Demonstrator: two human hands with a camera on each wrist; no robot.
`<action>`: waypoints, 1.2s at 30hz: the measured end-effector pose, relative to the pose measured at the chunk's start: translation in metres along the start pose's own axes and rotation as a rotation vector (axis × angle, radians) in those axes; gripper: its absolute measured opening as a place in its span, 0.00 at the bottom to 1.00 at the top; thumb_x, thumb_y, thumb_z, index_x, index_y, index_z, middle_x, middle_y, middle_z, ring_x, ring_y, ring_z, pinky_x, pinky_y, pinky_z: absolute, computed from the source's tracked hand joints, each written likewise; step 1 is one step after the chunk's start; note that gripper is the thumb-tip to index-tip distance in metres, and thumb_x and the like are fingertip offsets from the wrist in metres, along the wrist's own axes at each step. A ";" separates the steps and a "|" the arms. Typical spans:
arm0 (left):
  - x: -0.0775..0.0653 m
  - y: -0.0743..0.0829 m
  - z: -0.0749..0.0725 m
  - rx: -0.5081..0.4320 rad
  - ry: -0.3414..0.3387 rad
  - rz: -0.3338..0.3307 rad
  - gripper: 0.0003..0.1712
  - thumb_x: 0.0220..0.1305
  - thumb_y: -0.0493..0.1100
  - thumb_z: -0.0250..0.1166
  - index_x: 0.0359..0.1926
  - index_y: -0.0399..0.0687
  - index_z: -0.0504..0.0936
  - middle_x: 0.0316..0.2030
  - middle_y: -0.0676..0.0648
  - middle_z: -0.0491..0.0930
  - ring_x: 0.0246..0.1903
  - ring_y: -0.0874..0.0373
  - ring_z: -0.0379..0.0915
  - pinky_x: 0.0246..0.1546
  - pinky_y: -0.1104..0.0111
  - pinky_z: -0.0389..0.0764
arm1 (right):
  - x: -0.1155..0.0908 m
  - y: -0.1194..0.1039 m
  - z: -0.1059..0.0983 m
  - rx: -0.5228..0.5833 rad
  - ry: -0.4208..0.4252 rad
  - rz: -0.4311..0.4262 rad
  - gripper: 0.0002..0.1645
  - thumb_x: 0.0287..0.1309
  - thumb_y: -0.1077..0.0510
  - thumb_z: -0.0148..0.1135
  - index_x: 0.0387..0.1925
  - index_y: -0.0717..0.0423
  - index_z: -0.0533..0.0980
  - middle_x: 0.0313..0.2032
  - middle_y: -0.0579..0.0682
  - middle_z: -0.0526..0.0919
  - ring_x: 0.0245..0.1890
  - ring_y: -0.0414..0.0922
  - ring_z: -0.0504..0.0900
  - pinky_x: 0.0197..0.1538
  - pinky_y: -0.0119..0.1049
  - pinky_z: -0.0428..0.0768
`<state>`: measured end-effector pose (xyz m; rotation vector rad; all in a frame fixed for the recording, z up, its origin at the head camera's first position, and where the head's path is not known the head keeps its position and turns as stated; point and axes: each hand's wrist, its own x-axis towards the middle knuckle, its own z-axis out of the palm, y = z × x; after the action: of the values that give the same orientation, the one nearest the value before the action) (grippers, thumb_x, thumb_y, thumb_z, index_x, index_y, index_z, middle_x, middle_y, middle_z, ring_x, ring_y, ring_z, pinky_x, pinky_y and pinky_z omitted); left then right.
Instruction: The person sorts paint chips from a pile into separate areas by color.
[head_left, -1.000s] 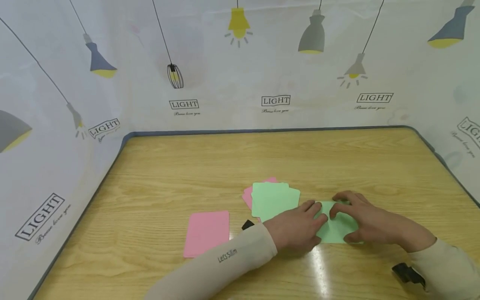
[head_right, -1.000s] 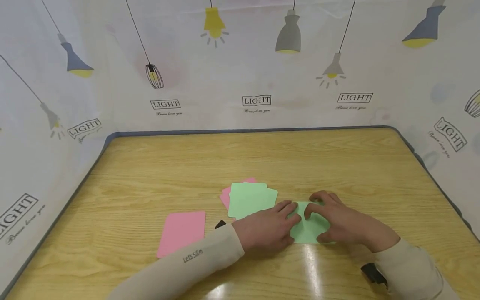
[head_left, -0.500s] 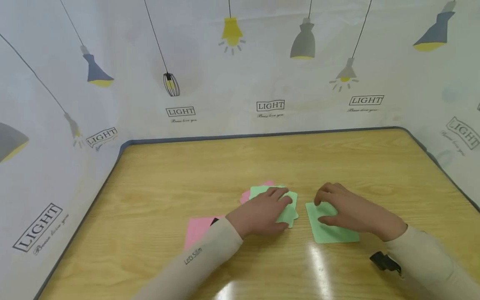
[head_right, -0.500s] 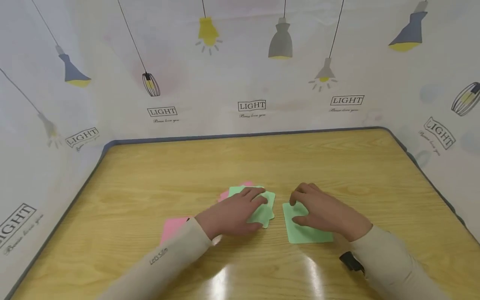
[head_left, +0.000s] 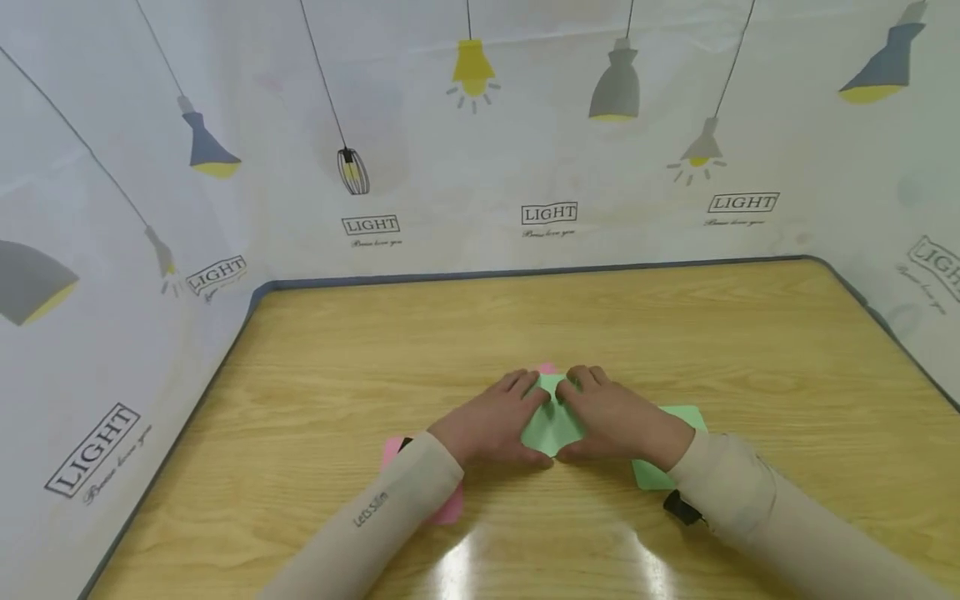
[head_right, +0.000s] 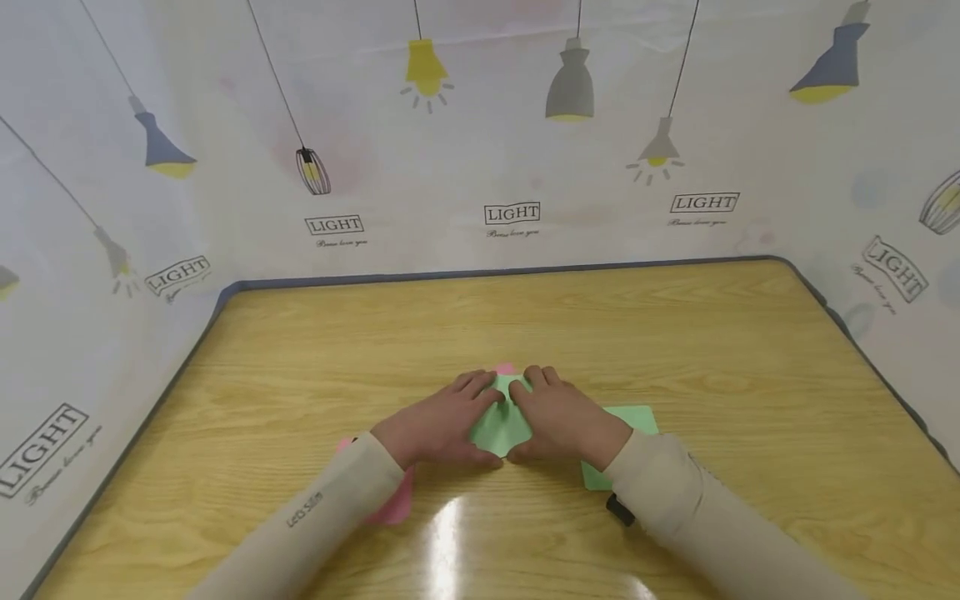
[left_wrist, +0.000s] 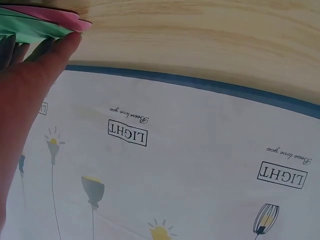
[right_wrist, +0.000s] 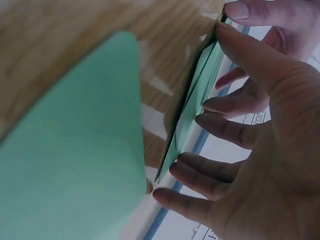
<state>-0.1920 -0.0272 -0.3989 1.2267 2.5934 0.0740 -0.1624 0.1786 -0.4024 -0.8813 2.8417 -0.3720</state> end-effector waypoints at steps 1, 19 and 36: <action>0.001 0.000 0.000 0.013 0.005 0.005 0.44 0.59 0.67 0.65 0.67 0.47 0.66 0.70 0.41 0.57 0.71 0.45 0.49 0.68 0.60 0.57 | 0.001 0.000 0.001 0.005 0.002 -0.002 0.38 0.49 0.41 0.75 0.52 0.61 0.70 0.57 0.65 0.66 0.58 0.62 0.67 0.50 0.49 0.78; 0.003 -0.001 0.007 0.061 0.094 0.033 0.43 0.60 0.65 0.64 0.67 0.46 0.65 0.63 0.45 0.62 0.64 0.49 0.57 0.61 0.60 0.67 | 0.004 0.004 0.001 0.036 0.021 -0.034 0.43 0.49 0.44 0.75 0.60 0.61 0.68 0.63 0.65 0.63 0.62 0.61 0.64 0.55 0.53 0.75; 0.005 -0.001 0.010 0.097 0.127 0.068 0.39 0.58 0.64 0.65 0.62 0.47 0.67 0.62 0.45 0.64 0.64 0.46 0.57 0.62 0.58 0.67 | 0.012 0.006 0.004 -0.022 0.014 -0.102 0.42 0.49 0.41 0.73 0.54 0.63 0.66 0.57 0.61 0.69 0.60 0.58 0.69 0.57 0.48 0.74</action>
<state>-0.1930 -0.0245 -0.4101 1.3864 2.6922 0.0408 -0.1746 0.1760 -0.4091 -1.0346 2.8259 -0.3609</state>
